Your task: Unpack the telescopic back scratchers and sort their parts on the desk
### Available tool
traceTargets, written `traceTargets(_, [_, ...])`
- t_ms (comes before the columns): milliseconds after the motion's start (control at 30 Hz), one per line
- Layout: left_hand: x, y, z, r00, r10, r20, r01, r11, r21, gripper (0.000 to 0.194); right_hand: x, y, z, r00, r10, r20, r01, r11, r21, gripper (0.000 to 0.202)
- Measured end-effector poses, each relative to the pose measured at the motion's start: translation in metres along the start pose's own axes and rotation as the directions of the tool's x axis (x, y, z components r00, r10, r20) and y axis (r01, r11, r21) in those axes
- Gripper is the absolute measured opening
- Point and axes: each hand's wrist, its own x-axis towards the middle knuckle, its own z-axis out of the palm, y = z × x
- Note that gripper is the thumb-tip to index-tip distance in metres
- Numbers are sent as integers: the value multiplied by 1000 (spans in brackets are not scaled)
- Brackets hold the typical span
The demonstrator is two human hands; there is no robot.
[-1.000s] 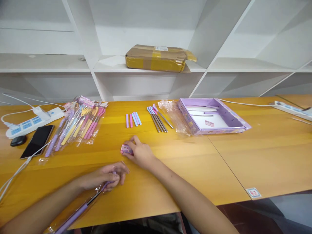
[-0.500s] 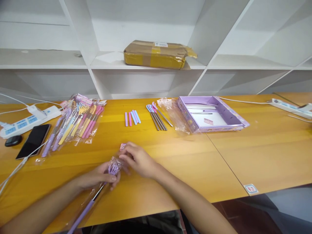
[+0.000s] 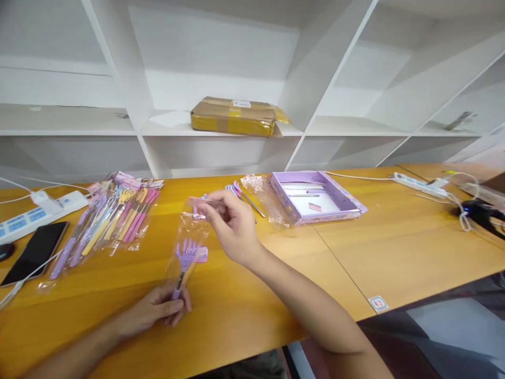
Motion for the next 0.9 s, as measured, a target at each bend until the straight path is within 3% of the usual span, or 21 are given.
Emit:
traceTargets(67, [-1, 1, 1, 998, 54, -31, -54, 999, 6, 46, 11, -15, 6, 999, 7, 50, -14, 991, 136, 25])
traceTargets(133, [-3, 2, 1, 995, 79, -62, -78, 997, 16, 48, 17, -22, 9, 974, 50, 221, -90, 981, 171, 29])
traceTargets(200, [-5, 3, 0, 993, 73, -95, -69, 997, 39, 49, 19, -21, 7, 894, 94, 438, -144, 986, 84, 28])
traceTargets(267, [-7, 3, -2, 992, 45, -122, -36, 997, 74, 50, 20, -13, 3, 842, 115, 528, -138, 990, 5, 23])
traceTargets(333, [-9, 3, -4, 994, 12, -107, -1, 995, 103, 53, 23, -3, -1, 877, 119, 465, -142, 990, 14, 24])
traceTargets(433, [-10, 3, -6, 996, -76, 47, 74, 996, 47, 60, 34, 10, -8, 980, 127, 153, -153, 974, 167, 27])
traceTargets(533, [-9, 3, -5, 984, -118, 132, 121, 993, -15, 63, 39, 14, -10, 981, 180, -73, -150, 943, 298, 32])
traceTargets(567, [-9, 2, -5, 987, -112, 117, 116, 993, -29, 63, 38, 14, -8, 978, 204, -54, -177, 932, 317, 33])
traceTargets(633, [-7, -3, -5, 992, -108, 71, 113, 991, -74, 63, 29, 13, 0, 955, 252, 156, -289, 909, 301, 35])
traceTargets(700, [-6, -9, -5, 993, -114, 28, 117, 984, -136, 61, 20, 12, 8, 865, 286, 412, -402, 887, 228, 35])
traceTargets(733, [-4, -11, -5, 994, -109, 16, 110, 980, -169, 60, 18, 12, 8, 829, 291, 478, -421, 887, 190, 34])
traceTargets(767, [-3, -13, -4, 995, -98, 20, 100, 975, -200, 58, 20, 13, 3, 834, 286, 471, -403, 900, 167, 32])
traceTargets(800, [-2, -14, -3, 996, -85, 30, 89, 970, -228, 57, 26, 14, -7, 879, 270, 393, -353, 922, 158, 30])
traceTargets(867, [1, -12, 0, 996, -61, 61, 75, 965, -251, 56, 50, 20, -46, 981, 175, 78, -181, 981, 75, 25])
traceTargets(900, [2, -9, 2, 995, -64, 77, 81, 967, -242, 56, 65, 25, -71, 990, 108, -90, -108, 994, 8, 26])
